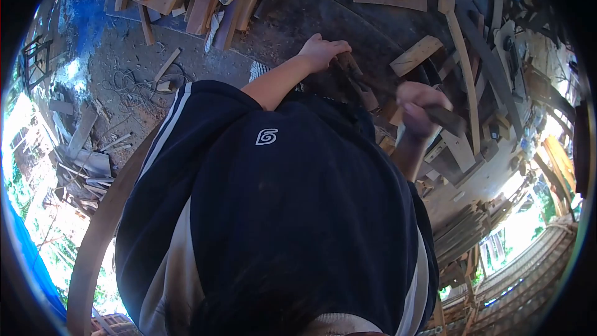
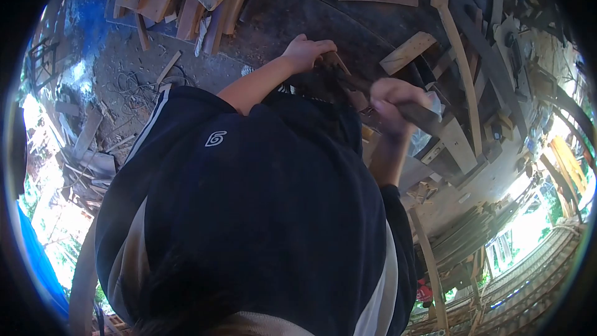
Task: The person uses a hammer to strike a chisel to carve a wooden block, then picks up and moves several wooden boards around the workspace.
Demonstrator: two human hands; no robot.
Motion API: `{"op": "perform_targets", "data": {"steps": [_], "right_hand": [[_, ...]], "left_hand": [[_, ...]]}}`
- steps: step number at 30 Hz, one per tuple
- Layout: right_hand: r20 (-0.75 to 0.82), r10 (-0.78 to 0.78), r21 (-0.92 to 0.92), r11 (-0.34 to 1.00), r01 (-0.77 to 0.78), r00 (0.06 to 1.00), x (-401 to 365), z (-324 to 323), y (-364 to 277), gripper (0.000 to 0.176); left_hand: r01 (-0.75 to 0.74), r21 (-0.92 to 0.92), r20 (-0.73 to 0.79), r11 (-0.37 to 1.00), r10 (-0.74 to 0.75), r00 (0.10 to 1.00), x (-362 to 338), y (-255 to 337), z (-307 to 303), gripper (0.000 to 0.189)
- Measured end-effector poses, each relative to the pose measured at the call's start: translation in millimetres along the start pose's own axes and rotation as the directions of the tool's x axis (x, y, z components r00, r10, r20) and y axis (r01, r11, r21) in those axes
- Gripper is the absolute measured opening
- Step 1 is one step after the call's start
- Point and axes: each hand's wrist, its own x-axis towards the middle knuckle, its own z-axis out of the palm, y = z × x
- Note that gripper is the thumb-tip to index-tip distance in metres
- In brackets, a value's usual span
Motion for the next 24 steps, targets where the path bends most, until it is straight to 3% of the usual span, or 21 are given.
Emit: {"op": "perform_targets", "data": {"steps": [1,3,6,10,12,16,18,19,24], "right_hand": [[-0.002,0.002,-0.004,1.000,-0.002,1.000,6,-2,-15,0.018],[0.048,-0.086,0.325,0.944,0.066,0.995,17,-10,-46,0.017],[-0.017,-0.202,0.314,0.929,0.197,0.979,23,0,-70,0.016],[-0.102,-0.186,0.173,0.964,0.202,0.977,20,17,-52,0.018],[-0.117,-0.115,-0.080,0.991,0.106,0.986,19,24,-38,0.021],[-0.066,-0.039,-0.087,0.996,0.034,0.997,7,13,-27,0.023],[-0.071,-0.051,0.052,0.997,0.055,0.996,5,10,-27,0.021],[-0.071,-0.054,0.049,0.997,0.058,0.996,5,10,-27,0.021],[-0.082,-0.030,0.039,0.999,0.034,0.996,2,9,-28,0.020]], "left_hand": [[-0.003,-0.004,0.002,1.000,0.003,1.000,0,0,-2,0.044],[-0.037,-0.014,0.014,0.999,0.037,0.999,1,-2,-10,0.046],[-0.051,-0.052,0.071,0.997,0.054,0.996,8,-5,-20,0.045],[0.016,-0.104,0.148,0.994,-0.001,0.989,4,-7,-27,0.048],[-0.040,-0.053,-0.110,0.998,0.034,0.993,-5,-3,-26,0.053],[-0.066,-0.158,-0.175,0.985,0.038,0.984,-12,14,-35,0.054],[-0.258,-0.195,-0.253,0.946,0.205,0.946,-10,22,-33,0.049],[-0.261,-0.194,-0.254,0.946,0.208,0.944,-8,25,-35,0.049],[-0.253,-0.054,-0.077,0.966,0.249,0.965,2,27,-35,0.022]]}}
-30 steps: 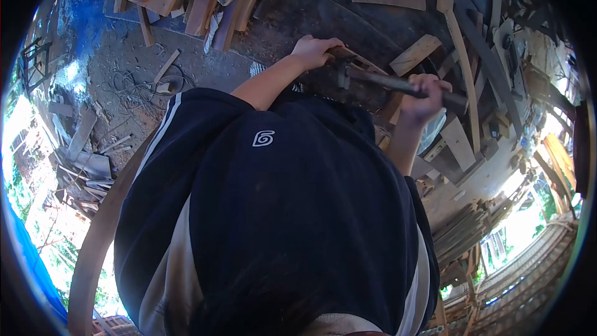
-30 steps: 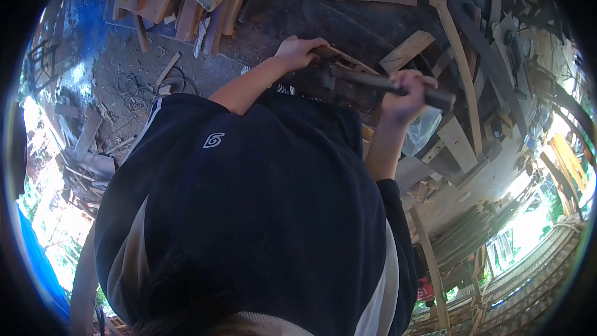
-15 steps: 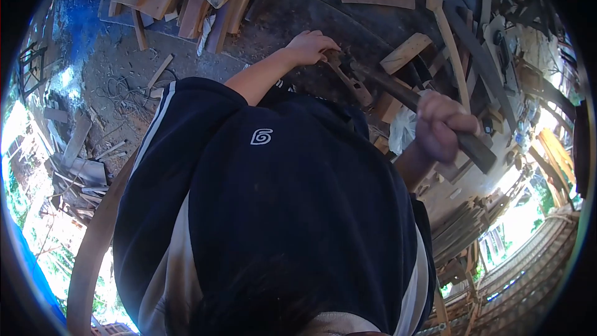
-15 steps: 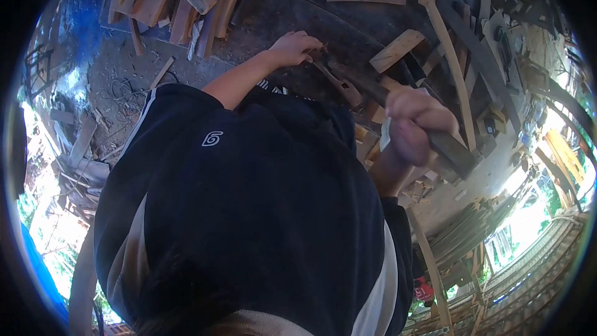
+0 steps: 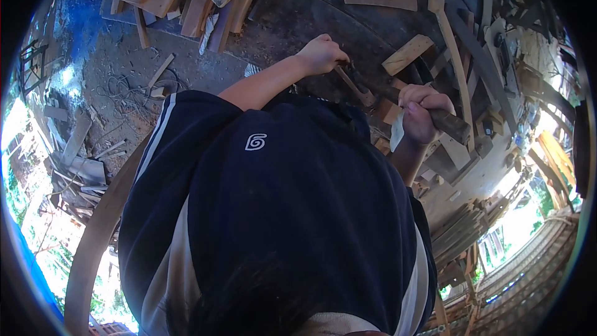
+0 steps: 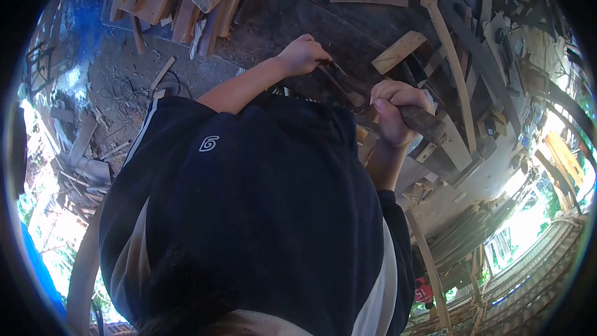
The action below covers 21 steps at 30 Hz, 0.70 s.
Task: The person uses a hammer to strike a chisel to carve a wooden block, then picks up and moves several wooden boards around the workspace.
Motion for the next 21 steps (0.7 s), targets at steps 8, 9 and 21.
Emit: {"op": "perform_targets", "data": {"steps": [8,9,21], "right_hand": [[-0.204,0.100,-0.302,0.940,-0.160,0.974,-23,2,6,0.020],[-0.200,0.117,-0.406,0.894,-0.191,0.973,-25,3,6,0.021],[-0.235,0.100,-0.175,0.974,-0.143,0.967,-50,12,5,0.022]], "left_hand": [[0.172,-0.083,-0.307,0.982,-0.190,0.932,74,-22,-45,0.019],[0.255,-0.064,-0.317,0.965,-0.262,0.911,97,-23,-54,0.020],[0.417,-0.063,-0.170,0.907,-0.422,0.891,119,-68,-28,0.029]]}}
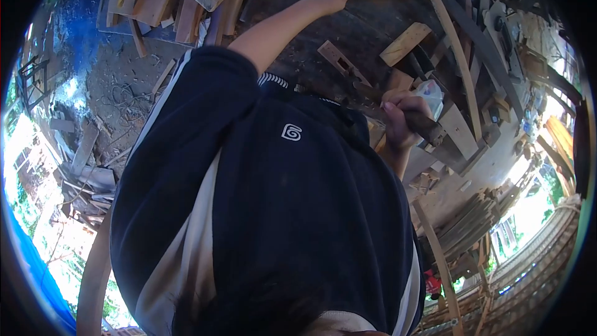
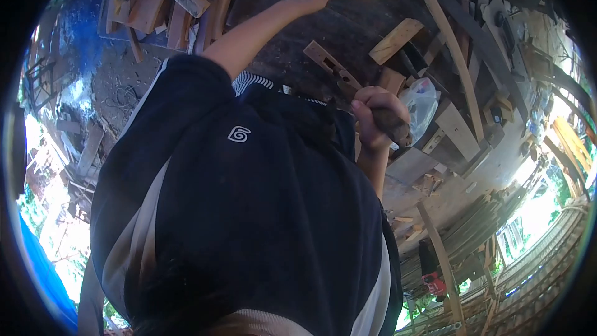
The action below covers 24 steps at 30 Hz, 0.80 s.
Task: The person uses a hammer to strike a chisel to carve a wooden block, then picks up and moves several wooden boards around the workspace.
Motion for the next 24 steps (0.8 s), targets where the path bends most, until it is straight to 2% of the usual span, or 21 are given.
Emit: {"op": "perform_targets", "data": {"steps": [2,4,5,7,11,13,16,18,20,22,24], "right_hand": [[0.006,-0.008,-0.018,1.000,0.009,1.000,2,5,9,0.021],[0.016,-0.020,-0.045,0.999,0.020,1.000,6,11,20,0.020],[0.039,-0.005,-0.085,0.996,0.008,0.999,9,16,25,0.020],[0.076,0.027,-0.131,0.991,-0.017,0.997,16,28,36,0.017],[0.035,0.066,-0.256,0.965,-0.055,0.997,34,56,49,0.016],[0.049,0.087,-0.258,0.964,-0.071,0.995,47,65,57,0.016],[0.070,0.162,-0.264,0.955,-0.139,0.984,59,81,52,0.015],[0.086,0.210,-0.163,0.967,-0.194,0.974,64,91,48,0.015],[0.152,0.174,-0.227,0.964,-0.137,0.973,65,90,53,0.015],[0.216,0.144,-0.289,0.954,-0.077,0.966,64,87,56,0.015],[0.298,0.139,-0.349,0.937,-0.027,0.944,58,83,54,0.015]], "left_hand": [[-0.140,-0.167,-0.021,0.976,0.139,0.990,-39,-34,14,0.033],[-0.203,-0.226,0.028,0.953,0.214,0.976,-81,-54,18,0.038],[-0.199,-0.229,0.030,0.953,0.211,0.977,-100,-50,14,0.038],[-0.204,-0.113,0.062,0.972,0.212,0.975,-133,-39,6,0.040],[-0.232,-0.079,0.117,0.970,0.240,0.964,-139,-33,15,0.045],[-0.165,-0.062,0.287,0.984,0.176,0.942,-131,-31,16,0.049],[-0.120,0.006,0.285,0.993,0.113,0.952,-130,-26,8,0.043],[-0.147,0.025,0.276,0.989,0.134,0.952,-127,-26,9,0.044],[-0.173,0.050,0.271,0.984,0.153,0.950,-123,-30,9,0.045],[-0.245,0.108,0.353,0.963,0.193,0.915,-119,-31,10,0.044],[-0.245,0.110,0.368,0.963,0.190,0.910,-120,-30,10,0.046]]}}
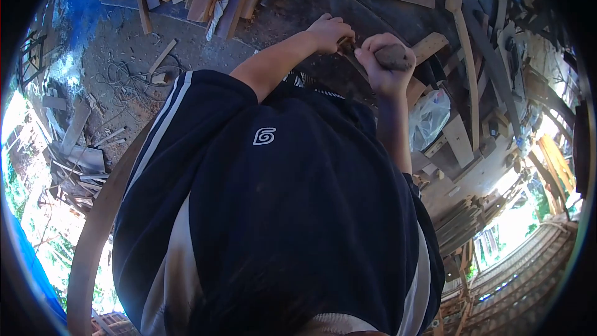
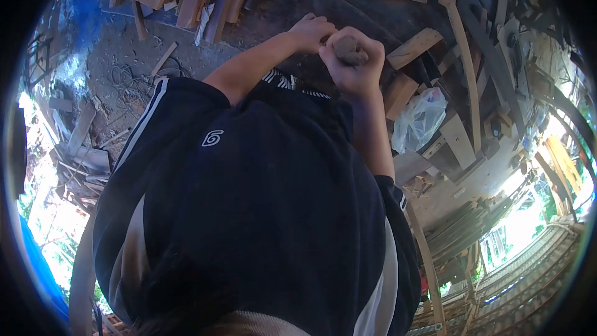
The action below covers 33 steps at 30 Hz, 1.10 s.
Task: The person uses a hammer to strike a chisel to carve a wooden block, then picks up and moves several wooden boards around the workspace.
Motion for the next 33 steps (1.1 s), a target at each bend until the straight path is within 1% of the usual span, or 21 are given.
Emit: {"op": "perform_targets", "data": {"steps": [1,3,5,6,7,9,12,14,16,17,18,19,20,22,23,25,26,28,29,31,33], "right_hand": [[0.003,0.002,-0.001,1.000,-0.002,1.000,-5,-1,-1,0.015],[-0.174,0.069,0.149,0.988,-0.043,0.982,-16,-5,-3,0.014],[-0.379,-0.061,0.081,0.992,0.099,0.923,-26,-21,6,0.017],[-0.403,-0.186,0.102,0.964,0.246,0.896,-23,-35,-3,0.018],[-0.502,-0.142,0.253,0.919,0.301,0.853,-22,-50,-13,0.016],[-0.443,-0.184,0.503,0.758,0.414,0.877,-16,-85,-41,0.015],[-0.438,-0.295,0.531,0.677,0.509,0.849,-17,-101,-76,0.017],[-0.400,-0.339,0.479,0.715,0.509,0.852,-19,-102,-84,0.017],[-0.357,-0.378,0.426,0.748,0.509,0.854,-22,-103,-86,0.018],[-0.335,-0.387,0.364,0.788,0.497,0.859,-24,-103,-83,0.019],[-0.312,-0.391,0.302,0.823,0.481,0.866,-28,-102,-78,0.020],[-0.321,-0.401,0.357,0.788,0.502,0.858,-31,-101,-70,0.023],[-0.327,-0.404,0.356,0.785,0.507,0.854,-34,-100,-67,0.023],[-0.378,-0.367,0.350,0.793,0.498,0.850,-38,-97,-63,0.023],[-0.387,-0.376,0.341,0.790,0.509,0.842,-41,-95,-62,0.023],[-0.413,-0.365,0.318,0.801,0.508,0.834,-43,-90,-62,0.023],[-0.423,-0.386,0.295,0.797,0.528,0.820,-45,-87,-63,0.023],[-0.452,-0.322,0.197,0.874,0.445,0.832,-48,-82,-65,0.020],[-0.465,-0.349,0.169,0.867,0.468,0.814,-50,-81,-64,0.020],[-0.480,-0.252,0.192,0.904,0.381,0.840,-56,-78,-62,0.018],[-0.507,-0.242,0.192,0.904,0.382,0.827,-60,-76,-60,0.017]], "left_hand": [[-0.001,0.004,0.018,1.000,0.001,1.000,0,1,-1,0.048],[0.002,0.022,0.044,1.000,-0.003,0.999,-3,4,-6,0.048],[0.008,0.037,0.070,0.999,-0.010,0.998,-5,8,-3,0.048],[0.024,0.049,0.008,0.999,-0.025,1.000,-4,8,4,0.049],[0.038,0.060,-0.050,0.997,-0.035,0.998,-4,8,8,0.050],[0.065,0.027,-0.016,0.998,-0.065,0.998,-7,14,5,0.047],[0.069,0.006,0.045,0.998,-0.069,0.997,-2,12,-9,0.049],[0.040,0.001,0.089,0.999,-0.040,0.995,-1,3,-7,0.054],[-0.108,-0.354,-0.224,0.929,0.028,0.974,6,-15,5,0.047],[-0.115,-0.348,-0.222,0.930,0.038,0.974,10,-15,4,0.047],[-0.078,-0.642,-0.185,0.763,-0.055,0.981,7,-2,-14,0.040],[-0.034,-0.862,-0.117,0.506,-0.133,0.984,4,10,-29,0.035],[-0.034,-0.859,-0.117,0.511,-0.130,0.985,2,24,-39,0.035],[0.005,-0.979,-0.006,0.206,-0.054,0.999,2,49,-51,0.030],[0.000,-0.976,-0.009,0.216,-0.042,0.999,2,54,-55,0.030],[0.078,-0.958,0.095,0.276,0.050,0.994,10,59,-56,0.024],[0.060,-0.955,0.086,0.291,0.074,0.994,13,62,-55,0.024],[0.045,-0.933,0.051,0.357,0.006,0.999,19,60,-47,0.016],[0.044,-0.923,0.054,0.382,0.016,0.998,21,58,-45,0.014],[0.077,-0.903,0.085,0.423,0.002,0.996,21,64,-46,0.012],[0.113,-0.878,0.111,0.465,-0.032,0.993,23,68,-43,0.010]]}}
